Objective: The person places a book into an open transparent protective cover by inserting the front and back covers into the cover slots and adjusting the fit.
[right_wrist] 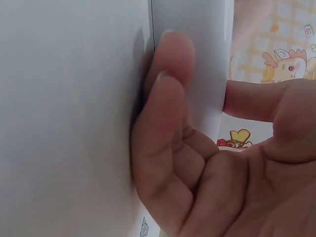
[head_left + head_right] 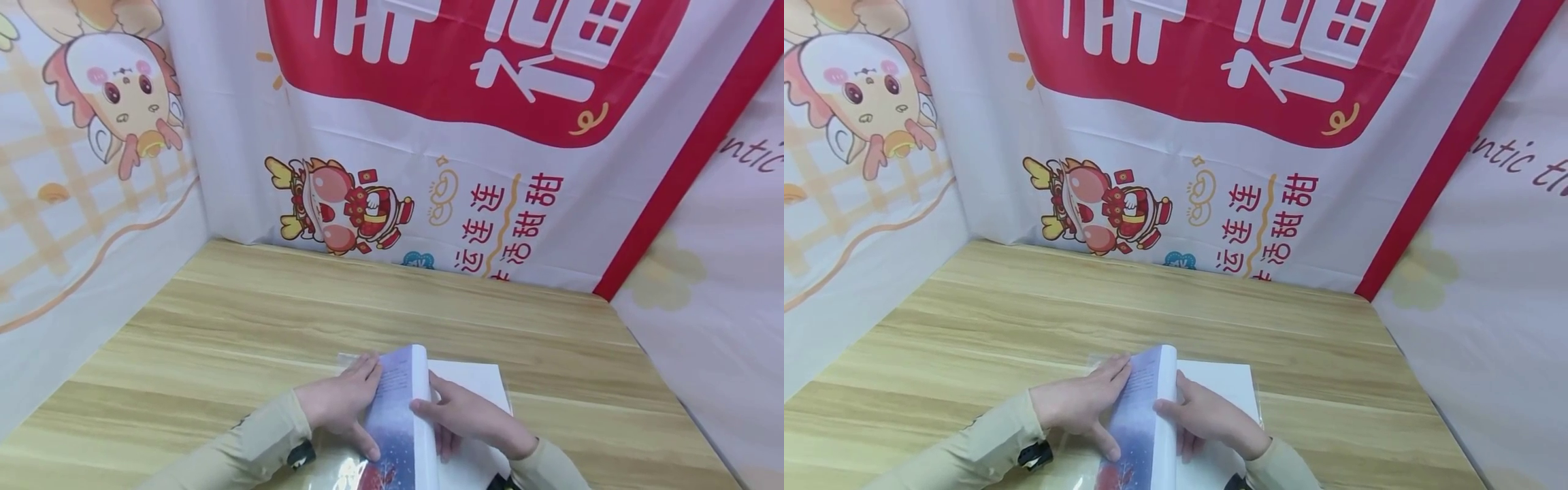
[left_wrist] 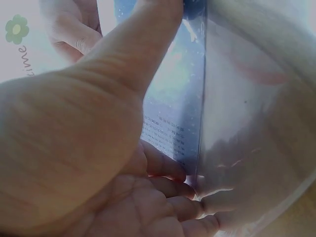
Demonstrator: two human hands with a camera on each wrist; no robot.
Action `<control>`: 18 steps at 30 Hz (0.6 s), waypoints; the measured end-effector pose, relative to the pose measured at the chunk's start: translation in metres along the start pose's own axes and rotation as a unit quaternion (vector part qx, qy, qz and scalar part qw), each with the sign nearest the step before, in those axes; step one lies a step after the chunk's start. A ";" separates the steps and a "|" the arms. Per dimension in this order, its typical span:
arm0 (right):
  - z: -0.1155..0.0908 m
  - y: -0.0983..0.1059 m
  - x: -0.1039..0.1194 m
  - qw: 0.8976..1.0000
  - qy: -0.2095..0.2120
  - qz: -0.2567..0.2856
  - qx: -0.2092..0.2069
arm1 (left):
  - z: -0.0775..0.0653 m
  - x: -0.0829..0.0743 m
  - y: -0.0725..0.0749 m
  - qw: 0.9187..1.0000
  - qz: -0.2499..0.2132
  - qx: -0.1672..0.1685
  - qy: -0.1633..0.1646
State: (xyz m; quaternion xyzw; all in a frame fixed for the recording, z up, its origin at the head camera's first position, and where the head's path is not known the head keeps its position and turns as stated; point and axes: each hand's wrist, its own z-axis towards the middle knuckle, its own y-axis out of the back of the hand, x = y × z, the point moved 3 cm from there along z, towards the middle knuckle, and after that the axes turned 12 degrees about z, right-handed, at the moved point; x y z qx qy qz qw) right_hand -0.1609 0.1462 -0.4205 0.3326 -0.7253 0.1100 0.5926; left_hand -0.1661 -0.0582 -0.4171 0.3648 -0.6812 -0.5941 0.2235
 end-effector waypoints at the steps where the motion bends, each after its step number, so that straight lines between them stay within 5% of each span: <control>1: 0.000 0.000 0.000 1.000 0.001 -0.004 -0.001 | 0.000 0.000 0.000 1.000 -0.001 0.000 0.000; 12: 0.001 0.002 0.002 1.000 -0.009 -0.029 -0.008 | -0.001 0.000 0.000 1.000 -0.004 0.004 -0.001; 18: 0.002 0.000 0.003 0.999 -0.006 -0.036 -0.014 | -0.003 0.001 -0.001 0.999 -0.029 -0.001 0.033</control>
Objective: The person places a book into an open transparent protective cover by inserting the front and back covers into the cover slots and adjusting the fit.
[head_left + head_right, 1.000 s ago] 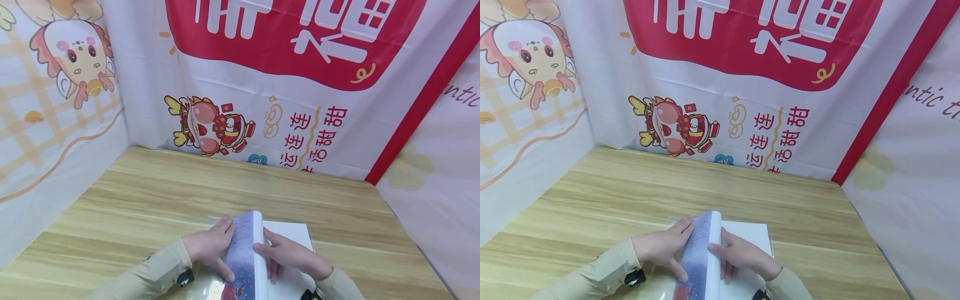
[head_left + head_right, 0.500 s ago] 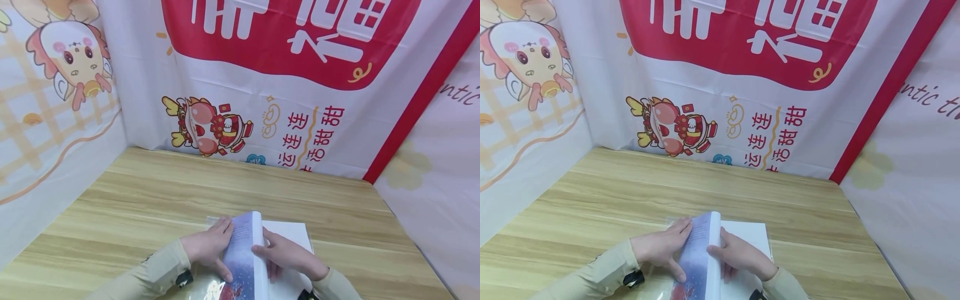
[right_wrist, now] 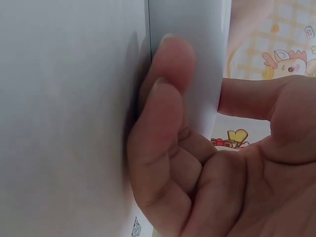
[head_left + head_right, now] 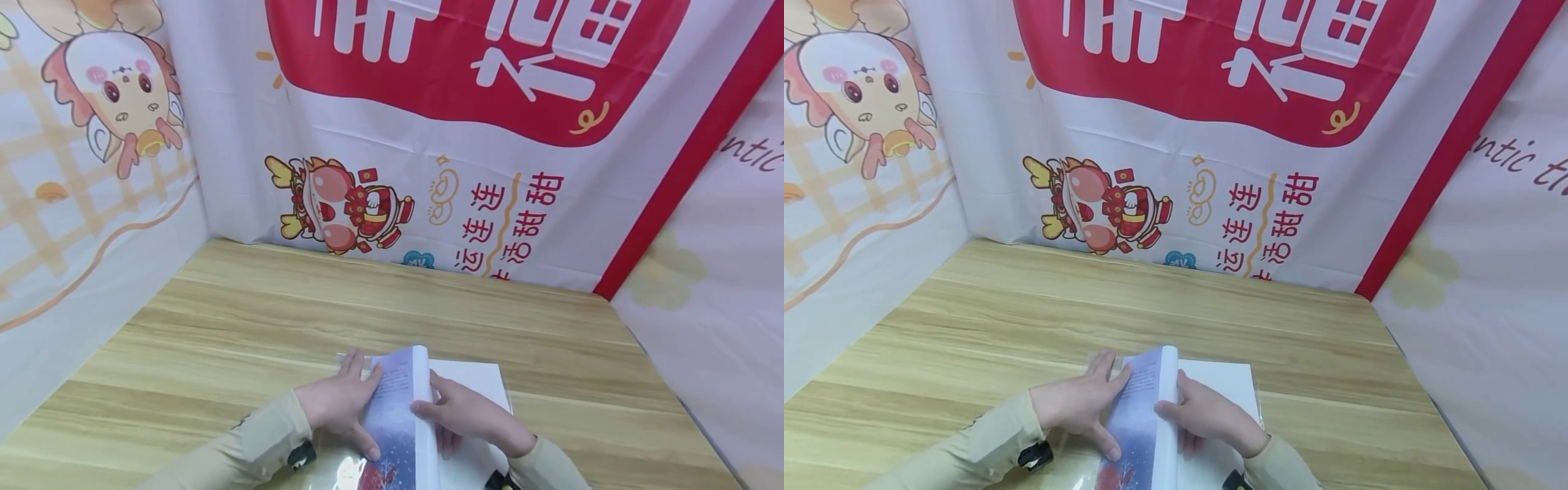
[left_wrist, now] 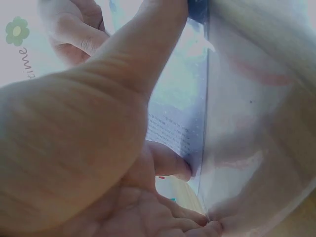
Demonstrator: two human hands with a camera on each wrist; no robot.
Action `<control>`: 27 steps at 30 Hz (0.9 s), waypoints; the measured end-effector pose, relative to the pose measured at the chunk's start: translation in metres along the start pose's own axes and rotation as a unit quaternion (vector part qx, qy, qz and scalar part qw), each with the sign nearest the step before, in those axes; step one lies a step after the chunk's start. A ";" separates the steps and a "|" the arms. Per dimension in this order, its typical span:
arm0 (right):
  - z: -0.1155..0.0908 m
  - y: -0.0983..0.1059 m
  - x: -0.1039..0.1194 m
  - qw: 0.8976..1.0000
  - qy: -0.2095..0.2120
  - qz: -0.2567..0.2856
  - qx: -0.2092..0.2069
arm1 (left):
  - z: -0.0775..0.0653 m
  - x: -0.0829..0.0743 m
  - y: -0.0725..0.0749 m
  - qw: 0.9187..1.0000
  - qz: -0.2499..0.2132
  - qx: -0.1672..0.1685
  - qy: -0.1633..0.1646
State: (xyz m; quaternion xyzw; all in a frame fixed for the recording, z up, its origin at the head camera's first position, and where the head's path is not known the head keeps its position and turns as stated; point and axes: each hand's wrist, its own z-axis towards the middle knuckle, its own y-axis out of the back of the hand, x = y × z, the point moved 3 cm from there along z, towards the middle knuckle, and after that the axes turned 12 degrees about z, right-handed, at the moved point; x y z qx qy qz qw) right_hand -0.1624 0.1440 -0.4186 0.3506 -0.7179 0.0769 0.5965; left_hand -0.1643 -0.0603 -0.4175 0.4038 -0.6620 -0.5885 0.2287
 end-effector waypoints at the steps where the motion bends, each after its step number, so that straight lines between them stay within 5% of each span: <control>1: 0.000 -0.001 0.000 1.000 0.001 -0.002 -0.001 | 0.000 0.000 0.000 1.000 -0.002 -0.002 0.005; 27: 0.005 0.003 0.007 0.999 0.002 -0.040 0.022 | 0.000 0.002 0.000 1.000 -0.002 0.014 -0.013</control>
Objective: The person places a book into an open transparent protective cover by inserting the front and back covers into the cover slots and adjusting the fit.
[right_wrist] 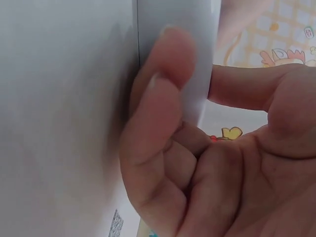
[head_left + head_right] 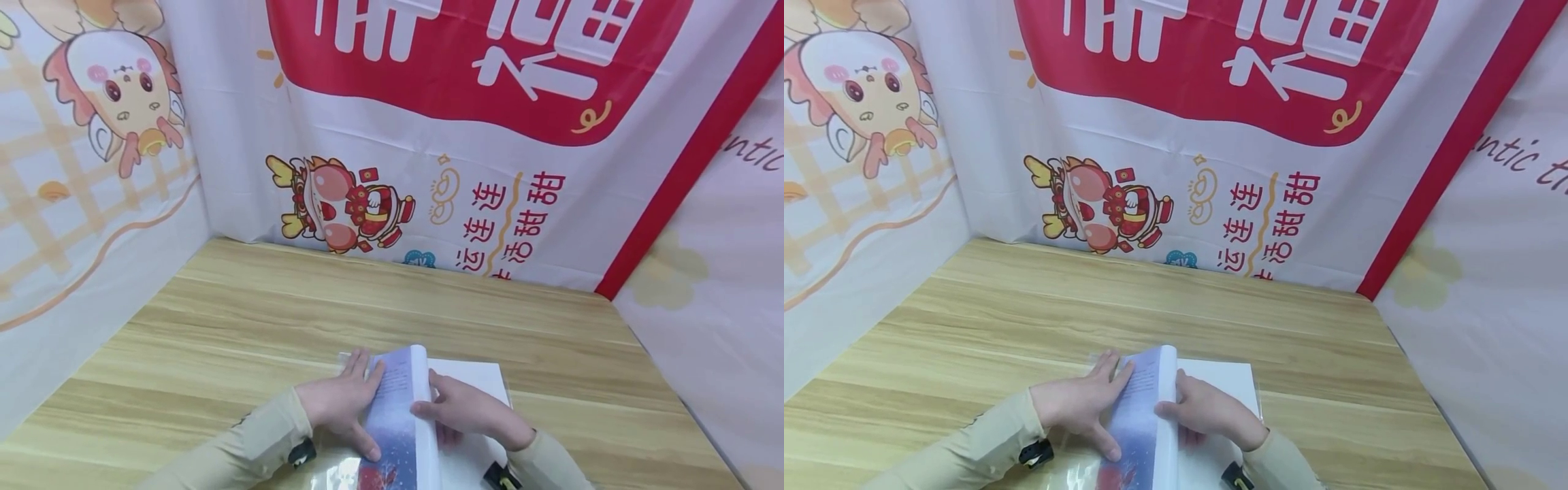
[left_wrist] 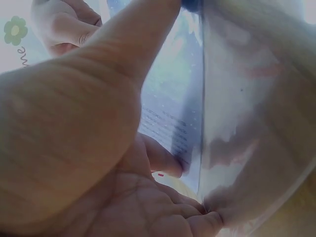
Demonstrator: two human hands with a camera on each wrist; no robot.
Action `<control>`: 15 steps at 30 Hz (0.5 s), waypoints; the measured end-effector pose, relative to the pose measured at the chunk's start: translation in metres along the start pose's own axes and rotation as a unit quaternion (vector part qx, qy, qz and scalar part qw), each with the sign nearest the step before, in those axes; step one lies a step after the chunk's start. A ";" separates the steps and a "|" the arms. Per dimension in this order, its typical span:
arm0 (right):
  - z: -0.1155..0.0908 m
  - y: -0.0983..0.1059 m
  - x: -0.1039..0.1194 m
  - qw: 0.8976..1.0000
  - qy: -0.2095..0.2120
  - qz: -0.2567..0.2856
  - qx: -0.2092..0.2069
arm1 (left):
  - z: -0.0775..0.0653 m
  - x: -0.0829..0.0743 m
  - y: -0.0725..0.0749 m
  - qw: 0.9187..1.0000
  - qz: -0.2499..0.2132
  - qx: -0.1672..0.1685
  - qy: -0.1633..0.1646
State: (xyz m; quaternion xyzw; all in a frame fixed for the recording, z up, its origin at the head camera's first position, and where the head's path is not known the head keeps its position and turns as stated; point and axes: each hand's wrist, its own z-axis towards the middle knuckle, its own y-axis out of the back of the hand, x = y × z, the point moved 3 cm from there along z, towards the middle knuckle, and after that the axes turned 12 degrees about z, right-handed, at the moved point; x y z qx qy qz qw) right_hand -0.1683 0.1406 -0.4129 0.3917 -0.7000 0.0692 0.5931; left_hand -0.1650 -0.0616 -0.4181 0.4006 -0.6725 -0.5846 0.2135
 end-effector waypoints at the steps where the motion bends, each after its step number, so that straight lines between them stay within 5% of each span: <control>1: 0.001 -0.001 0.000 1.000 0.002 -0.003 0.000 | 0.000 0.000 0.000 1.000 0.002 0.000 0.000; 15: 0.003 -0.008 -0.002 0.999 -0.005 -0.026 -0.034 | 0.001 0.001 0.000 1.000 0.000 0.000 0.000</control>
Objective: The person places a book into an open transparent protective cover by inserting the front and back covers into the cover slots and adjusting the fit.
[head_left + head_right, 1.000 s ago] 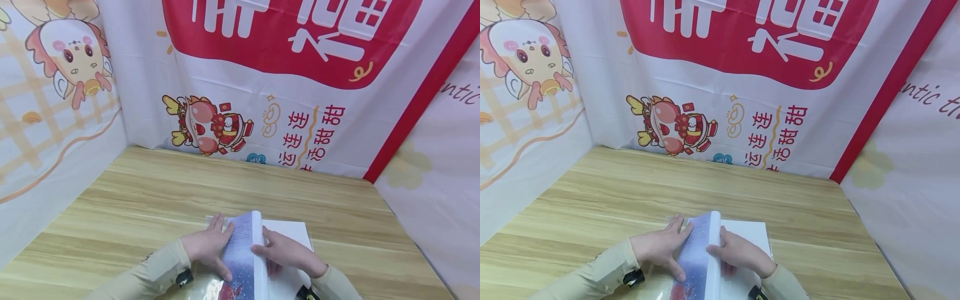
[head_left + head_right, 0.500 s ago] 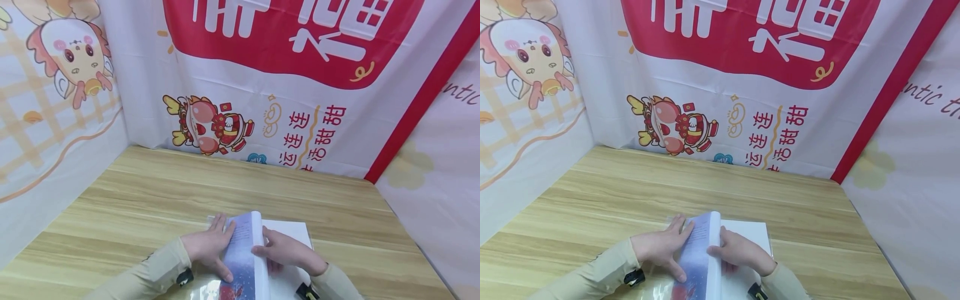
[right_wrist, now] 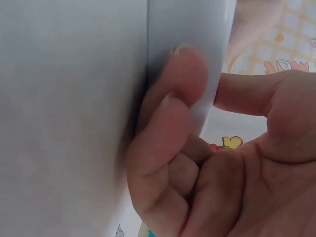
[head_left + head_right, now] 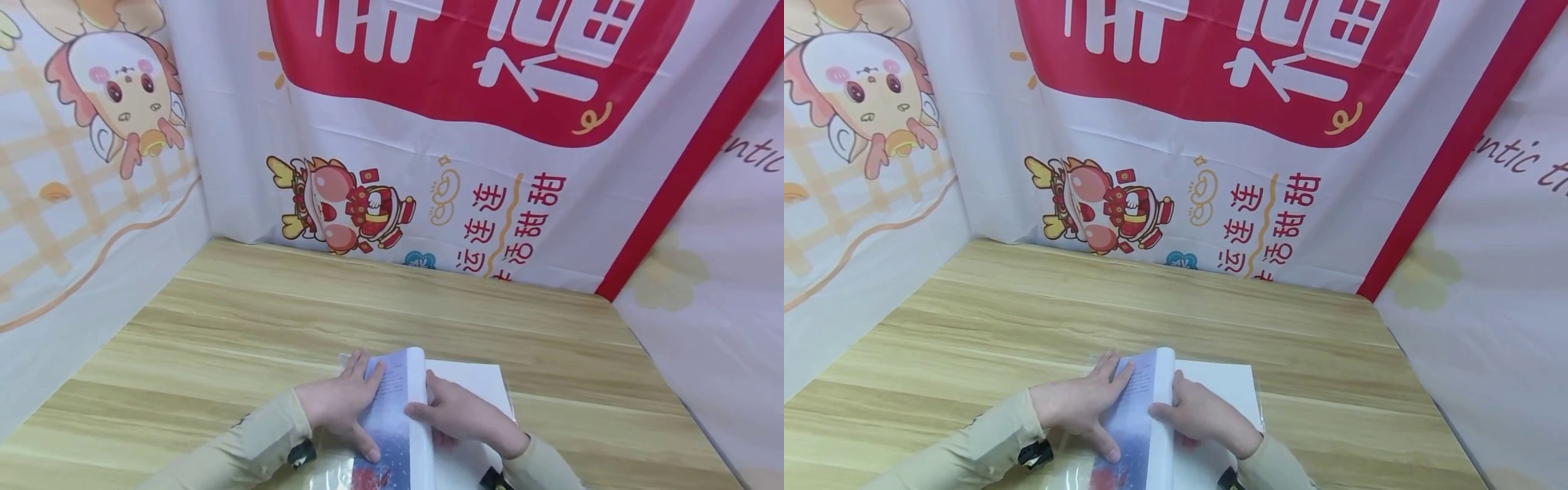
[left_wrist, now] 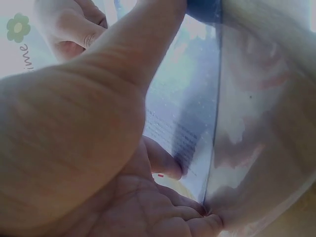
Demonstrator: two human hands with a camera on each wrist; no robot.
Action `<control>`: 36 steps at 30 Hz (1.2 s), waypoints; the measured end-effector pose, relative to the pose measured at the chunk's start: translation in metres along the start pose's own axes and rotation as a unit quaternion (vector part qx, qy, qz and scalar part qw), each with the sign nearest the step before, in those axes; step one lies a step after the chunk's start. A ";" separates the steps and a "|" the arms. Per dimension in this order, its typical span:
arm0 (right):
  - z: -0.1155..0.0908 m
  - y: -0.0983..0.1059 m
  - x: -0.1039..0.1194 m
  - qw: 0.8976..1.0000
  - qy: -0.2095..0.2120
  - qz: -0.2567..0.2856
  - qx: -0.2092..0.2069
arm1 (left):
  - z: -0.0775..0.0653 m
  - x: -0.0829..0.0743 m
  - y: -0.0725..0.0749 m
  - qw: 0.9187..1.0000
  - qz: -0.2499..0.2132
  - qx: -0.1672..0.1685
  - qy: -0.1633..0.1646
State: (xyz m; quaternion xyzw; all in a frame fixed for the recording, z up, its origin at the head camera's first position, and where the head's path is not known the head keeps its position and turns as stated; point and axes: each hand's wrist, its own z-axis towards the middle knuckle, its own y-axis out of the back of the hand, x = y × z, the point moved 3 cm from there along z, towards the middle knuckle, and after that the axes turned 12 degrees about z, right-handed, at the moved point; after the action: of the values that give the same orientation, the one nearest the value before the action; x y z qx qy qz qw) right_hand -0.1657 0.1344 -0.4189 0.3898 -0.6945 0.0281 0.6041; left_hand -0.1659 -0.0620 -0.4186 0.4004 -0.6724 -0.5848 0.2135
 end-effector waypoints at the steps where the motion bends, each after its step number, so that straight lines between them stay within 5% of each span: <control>1: 0.000 -0.001 0.000 1.000 0.000 -0.003 -0.002 | 0.000 0.000 0.000 1.000 0.000 0.000 0.000; 17: -0.007 0.006 0.003 0.997 -0.025 0.038 0.059 | 0.001 0.001 0.001 1.000 -0.010 0.006 0.006; 36: -0.005 -0.002 0.002 0.999 -0.001 0.027 0.035 | 0.001 0.000 0.001 1.000 0.008 0.004 0.006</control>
State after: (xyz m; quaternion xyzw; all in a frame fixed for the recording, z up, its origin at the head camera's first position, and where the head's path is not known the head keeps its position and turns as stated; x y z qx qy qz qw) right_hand -0.1609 0.1346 -0.4164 0.3920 -0.7036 0.0680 0.5888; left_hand -0.1667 -0.0612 -0.4174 0.3990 -0.6766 -0.5781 0.2210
